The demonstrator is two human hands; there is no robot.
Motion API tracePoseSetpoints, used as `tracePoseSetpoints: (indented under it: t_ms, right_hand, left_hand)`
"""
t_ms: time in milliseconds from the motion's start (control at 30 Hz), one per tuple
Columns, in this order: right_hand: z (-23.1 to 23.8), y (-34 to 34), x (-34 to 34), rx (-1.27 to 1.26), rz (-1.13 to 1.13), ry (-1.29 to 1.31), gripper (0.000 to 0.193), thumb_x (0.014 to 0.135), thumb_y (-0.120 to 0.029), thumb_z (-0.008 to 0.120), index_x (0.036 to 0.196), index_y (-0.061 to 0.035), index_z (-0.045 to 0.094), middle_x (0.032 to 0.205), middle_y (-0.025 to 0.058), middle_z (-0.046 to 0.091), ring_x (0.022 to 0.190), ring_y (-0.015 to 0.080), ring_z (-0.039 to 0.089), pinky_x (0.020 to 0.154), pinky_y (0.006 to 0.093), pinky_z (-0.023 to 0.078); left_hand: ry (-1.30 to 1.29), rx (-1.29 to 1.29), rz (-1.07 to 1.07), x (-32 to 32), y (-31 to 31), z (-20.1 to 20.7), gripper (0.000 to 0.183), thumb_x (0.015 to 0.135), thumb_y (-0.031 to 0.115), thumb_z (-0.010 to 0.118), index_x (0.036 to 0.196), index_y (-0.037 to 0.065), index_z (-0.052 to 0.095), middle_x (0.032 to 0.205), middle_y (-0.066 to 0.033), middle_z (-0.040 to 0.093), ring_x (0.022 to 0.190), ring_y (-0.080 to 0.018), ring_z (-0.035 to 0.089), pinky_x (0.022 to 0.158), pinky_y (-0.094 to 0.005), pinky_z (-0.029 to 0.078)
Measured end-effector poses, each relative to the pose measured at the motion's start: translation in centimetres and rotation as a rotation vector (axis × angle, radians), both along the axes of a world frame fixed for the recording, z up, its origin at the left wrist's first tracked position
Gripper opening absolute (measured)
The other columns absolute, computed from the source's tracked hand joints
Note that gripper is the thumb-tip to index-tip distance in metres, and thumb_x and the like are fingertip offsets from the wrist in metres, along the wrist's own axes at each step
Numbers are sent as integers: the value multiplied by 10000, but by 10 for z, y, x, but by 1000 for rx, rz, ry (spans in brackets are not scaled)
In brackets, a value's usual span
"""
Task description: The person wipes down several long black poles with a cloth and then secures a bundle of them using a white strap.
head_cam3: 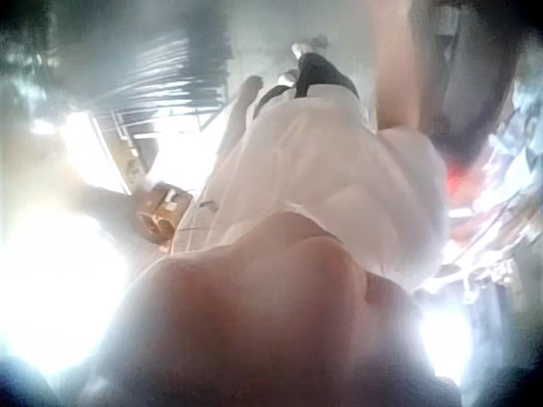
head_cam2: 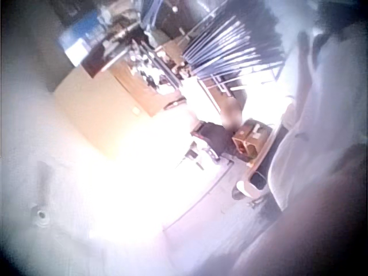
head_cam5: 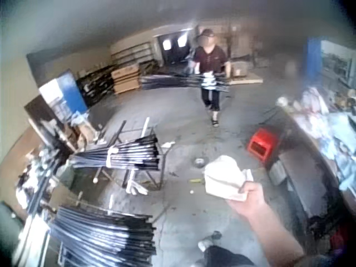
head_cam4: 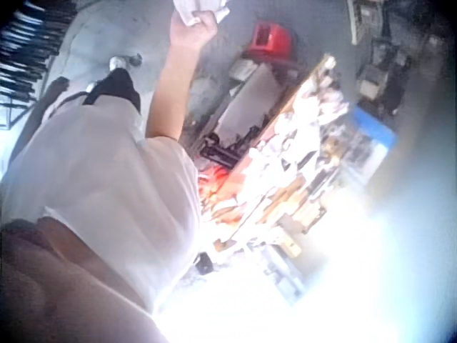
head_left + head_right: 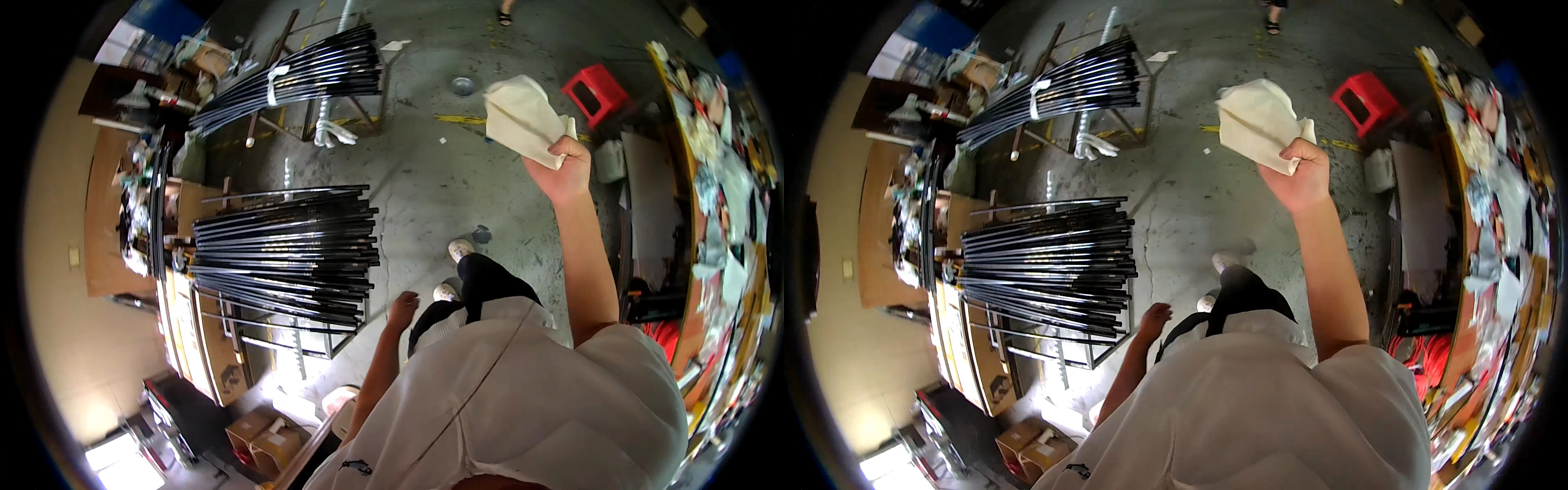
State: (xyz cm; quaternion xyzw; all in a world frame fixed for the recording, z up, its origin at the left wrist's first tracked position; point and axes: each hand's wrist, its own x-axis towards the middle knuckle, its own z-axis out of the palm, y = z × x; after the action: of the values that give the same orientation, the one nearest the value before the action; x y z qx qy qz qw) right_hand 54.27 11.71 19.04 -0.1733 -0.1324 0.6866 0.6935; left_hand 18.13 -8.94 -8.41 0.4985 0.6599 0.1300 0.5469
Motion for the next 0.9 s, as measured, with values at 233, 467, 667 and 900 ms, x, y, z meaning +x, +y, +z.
tracePoseSetpoints:
  t_ms: [233, 467, 667, 900]
  right_hand:
    - [12, -115, 45, 90, -120, 72, 642, 538, -116, 487, 1172, -18, 460, 1168, 143, 503, 1128, 315, 435, 997, 420, 302]
    - [65, -224, 55, 230, -183, 37, 831, 434, -94, 516, 1249, -4, 377, 1232, 170, 451, 1154, 350, 418, 1002, 489, 286]
    - [75, -284, 92, 286, -282, -21, 717, 502, -77, 491, 1208, 21, 411, 933, 156, 580, 840, 297, 568, 776, 436, 456]
    - [-46, -275, 208, -500, -387, -338, 279, 666, 16, 507, 943, 44, 529, 850, 80, 565, 759, 208, 563, 697, 324, 468]
  left_hand:
    - [-116, -259, 347, -117, -70, -48, 90, 824, 94, 493, 888, 48, 537, 795, -94, 585, 668, -181, 587, 502, -257, 461]
    - [-238, -454, 238, -131, -118, -68, 104, 811, 113, 522, 901, 63, 532, 725, -96, 584, 555, -171, 570, 417, -241, 408]
    - [-178, -265, -22, -20, -70, -34, 159, 834, 121, 509, 964, 30, 531, 766, -100, 608, 598, -173, 596, 468, -251, 444]
    - [-82, -139, -122, 83, -36, -23, 182, 846, 121, 500, 1003, 33, 527, 815, -113, 617, 638, -170, 600, 538, -248, 461]
